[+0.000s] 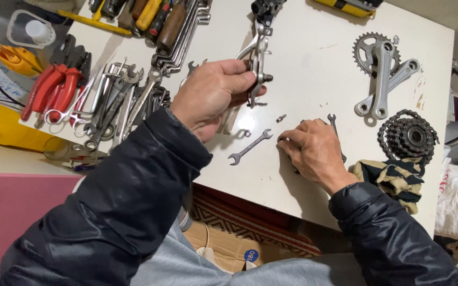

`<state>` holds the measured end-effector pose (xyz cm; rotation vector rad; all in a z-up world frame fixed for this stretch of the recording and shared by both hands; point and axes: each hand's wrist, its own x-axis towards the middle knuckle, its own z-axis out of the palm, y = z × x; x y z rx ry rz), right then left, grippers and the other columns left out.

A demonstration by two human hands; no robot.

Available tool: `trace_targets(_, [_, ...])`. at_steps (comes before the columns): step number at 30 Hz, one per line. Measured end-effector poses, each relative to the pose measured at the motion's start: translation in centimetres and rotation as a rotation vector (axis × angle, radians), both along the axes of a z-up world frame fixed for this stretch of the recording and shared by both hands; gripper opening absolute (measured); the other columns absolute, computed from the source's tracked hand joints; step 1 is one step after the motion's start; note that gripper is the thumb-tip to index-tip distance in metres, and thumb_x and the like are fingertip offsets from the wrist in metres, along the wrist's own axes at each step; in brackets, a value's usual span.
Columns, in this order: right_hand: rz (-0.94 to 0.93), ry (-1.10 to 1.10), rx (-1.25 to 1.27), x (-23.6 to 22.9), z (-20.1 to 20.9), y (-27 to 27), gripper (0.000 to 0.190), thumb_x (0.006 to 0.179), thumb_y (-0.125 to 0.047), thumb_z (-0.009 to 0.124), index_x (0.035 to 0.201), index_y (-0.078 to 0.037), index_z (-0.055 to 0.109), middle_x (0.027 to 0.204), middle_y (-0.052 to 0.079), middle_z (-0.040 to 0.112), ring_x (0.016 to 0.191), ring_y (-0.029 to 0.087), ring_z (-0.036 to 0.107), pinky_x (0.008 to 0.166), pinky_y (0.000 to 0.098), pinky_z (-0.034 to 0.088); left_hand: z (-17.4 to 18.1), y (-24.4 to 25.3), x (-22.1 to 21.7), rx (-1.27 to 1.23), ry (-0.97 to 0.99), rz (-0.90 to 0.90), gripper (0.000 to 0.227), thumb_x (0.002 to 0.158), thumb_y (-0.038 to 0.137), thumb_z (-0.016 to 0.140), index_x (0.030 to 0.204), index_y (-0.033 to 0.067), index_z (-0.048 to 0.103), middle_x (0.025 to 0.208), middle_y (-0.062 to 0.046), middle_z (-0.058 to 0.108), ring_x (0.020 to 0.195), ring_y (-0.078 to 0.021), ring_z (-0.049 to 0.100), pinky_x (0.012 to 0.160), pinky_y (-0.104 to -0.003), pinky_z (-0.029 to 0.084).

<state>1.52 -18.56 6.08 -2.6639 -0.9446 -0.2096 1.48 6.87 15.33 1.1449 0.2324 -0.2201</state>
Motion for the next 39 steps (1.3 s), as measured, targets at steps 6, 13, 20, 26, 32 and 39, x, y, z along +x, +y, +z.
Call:
trace_targets(6, [-0.034, 0.007, 0.023, -0.2, -0.9, 0.2, 0.005, 0.083, -0.013, 0.079, 0.086, -0.016, 0.081, 0.075, 0.001, 0.060, 0.073, 0.019, 0.056, 0.072, 0.0338, 0.048, 0.1, -0.5, 0.0, 0.002, 0.043, -0.009, 0.039, 0.092, 0.000, 0.057, 0.128, -0.0140, 0.062, 0.106, -0.019, 0.071, 0.091, -0.0192, 0.072, 0.083, -0.025, 0.060])
trace_targets(13, [-0.023, -0.007, 0.036, -0.1, -0.8, 0.1, 0.005, 0.083, -0.013, 0.078, 0.085, -0.016, 0.081, 0.076, 0.001, 0.059, 0.074, 0.018, 0.055, 0.075, 0.0326, 0.046, -0.5, -0.7, 0.2, 0.035, -0.006, -0.017, 0.042, 0.091, 0.000, 0.057, 0.130, -0.0143, 0.061, 0.107, -0.020, 0.073, 0.090, -0.0197, 0.074, 0.084, -0.025, 0.060])
trace_targets(20, [-0.145, 0.214, 0.535, -1.0, 3.7, 1.9, 0.036, 0.091, -0.026, 0.080, 0.123, -0.012, 0.071, 0.104, 0.011, 0.071, 0.098, 0.023, 0.067, 0.085, 0.0349, 0.052, -1.7, -1.4, 0.0, 0.073, -0.049, -0.069, 0.037, 0.096, 0.009, 0.060, 0.128, -0.0080, 0.065, 0.102, -0.019, 0.074, 0.093, -0.0236, 0.074, 0.089, -0.034, 0.056])
trace_targets(26, [-0.142, 0.230, 0.694, -2.4, 5.4, 3.5, 0.072, 0.085, -0.026, 0.085, 0.144, -0.003, 0.051, 0.123, 0.019, 0.069, 0.116, 0.030, 0.066, 0.102, 0.0433, 0.048, -3.6, -3.5, 0.3, -0.034, 0.025, -0.149, 0.041, 0.096, 0.016, 0.063, 0.133, -0.0028, 0.064, 0.107, -0.014, 0.073, 0.097, -0.0200, 0.070, 0.093, -0.032, 0.052])
trace_targets(32, [-0.135, 0.167, 0.698, -2.7, 5.8, 3.3, 0.061, 0.092, -0.013, 0.078, 0.146, -0.006, 0.051, 0.102, 0.013, 0.076, 0.104, 0.025, 0.073, 0.102, 0.0433, 0.050, -4.4, -4.6, 0.5, -0.160, 0.116, -0.165, 0.039, 0.098, 0.020, 0.063, 0.132, 0.0017, 0.064, 0.114, -0.016, 0.070, 0.100, -0.0222, 0.068, 0.089, -0.029, 0.053])
trace_targets(39, [-0.064, 0.389, 0.900, -2.1, 6.2, 2.2, 0.061, 0.091, 0.000, 0.072, 0.148, -0.006, 0.050, 0.099, 0.015, 0.075, 0.103, 0.021, 0.071, 0.104, 0.0404, 0.049, -1.7, -4.8, -0.1, -0.175, 0.134, -0.232, 0.042, 0.099, 0.028, 0.059, 0.136, 0.0086, 0.062, 0.119, -0.015, 0.071, 0.104, -0.0221, 0.070, 0.087, -0.031, 0.057])
